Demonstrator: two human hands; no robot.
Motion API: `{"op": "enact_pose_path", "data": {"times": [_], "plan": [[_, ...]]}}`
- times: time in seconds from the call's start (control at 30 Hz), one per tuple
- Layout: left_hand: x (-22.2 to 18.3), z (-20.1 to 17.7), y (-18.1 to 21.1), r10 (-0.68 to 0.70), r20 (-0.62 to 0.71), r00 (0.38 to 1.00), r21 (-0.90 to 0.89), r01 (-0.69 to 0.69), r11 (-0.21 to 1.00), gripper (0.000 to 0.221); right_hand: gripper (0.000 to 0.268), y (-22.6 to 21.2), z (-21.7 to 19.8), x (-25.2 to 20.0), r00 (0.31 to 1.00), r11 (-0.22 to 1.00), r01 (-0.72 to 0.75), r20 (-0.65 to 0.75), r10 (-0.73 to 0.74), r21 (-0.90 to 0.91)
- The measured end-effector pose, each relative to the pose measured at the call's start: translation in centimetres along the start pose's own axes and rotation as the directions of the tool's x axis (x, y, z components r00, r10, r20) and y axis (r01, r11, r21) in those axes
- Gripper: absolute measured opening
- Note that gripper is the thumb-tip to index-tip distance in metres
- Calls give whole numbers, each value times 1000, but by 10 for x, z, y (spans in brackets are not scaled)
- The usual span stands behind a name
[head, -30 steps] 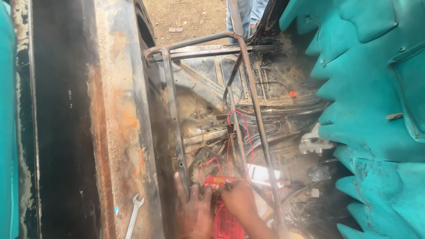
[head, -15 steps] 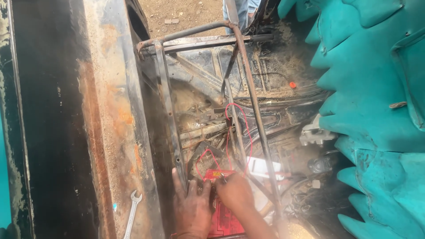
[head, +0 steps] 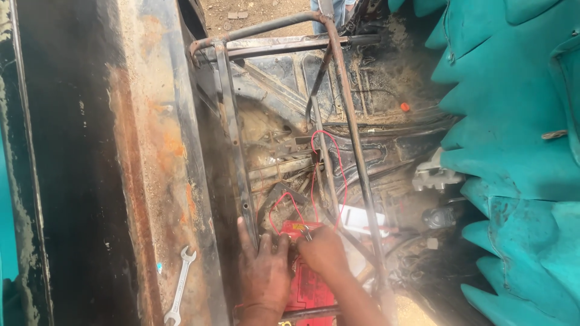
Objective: Connecting electrical wires and cables to a vehicle battery.
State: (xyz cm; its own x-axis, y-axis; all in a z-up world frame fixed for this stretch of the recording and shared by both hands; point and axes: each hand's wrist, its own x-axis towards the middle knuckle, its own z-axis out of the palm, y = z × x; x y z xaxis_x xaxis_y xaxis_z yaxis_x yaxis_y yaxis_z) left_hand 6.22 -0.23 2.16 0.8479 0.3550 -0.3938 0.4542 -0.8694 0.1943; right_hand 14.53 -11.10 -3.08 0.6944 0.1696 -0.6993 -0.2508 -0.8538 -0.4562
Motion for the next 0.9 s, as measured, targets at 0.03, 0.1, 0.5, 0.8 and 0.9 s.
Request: {"op": "enact_pose_path", "data": {"times": [0.03, 0.1, 0.5, 0.8, 0.9], "plan": [[0, -4, 2, -9, 31, 999, -6, 9, 1000, 54, 33, 4, -2, 0, 999, 1000, -26, 34, 26, 0], [1, -8, 5, -18, 60, 998, -15, 19, 1000, 55, 33, 11, -9, -3, 997, 999, -52, 65, 52, -3], [-2, 2, 0, -11, 18, 1000, 21, 11, 1000, 46, 34, 9, -15, -46, 924, 916, 349, -91, -371, -196], [1, -2, 1, -6, -19, 1000, -12, 6, 1000, 48, 27, 20, -4, -46, 916, 916, 361, -114, -383, -175], [0, 1, 0, -10, -23, 1000, -16, 9, 1000, 48, 30, 20, -2, -47, 914, 910, 351, -130, -384, -219]]}}
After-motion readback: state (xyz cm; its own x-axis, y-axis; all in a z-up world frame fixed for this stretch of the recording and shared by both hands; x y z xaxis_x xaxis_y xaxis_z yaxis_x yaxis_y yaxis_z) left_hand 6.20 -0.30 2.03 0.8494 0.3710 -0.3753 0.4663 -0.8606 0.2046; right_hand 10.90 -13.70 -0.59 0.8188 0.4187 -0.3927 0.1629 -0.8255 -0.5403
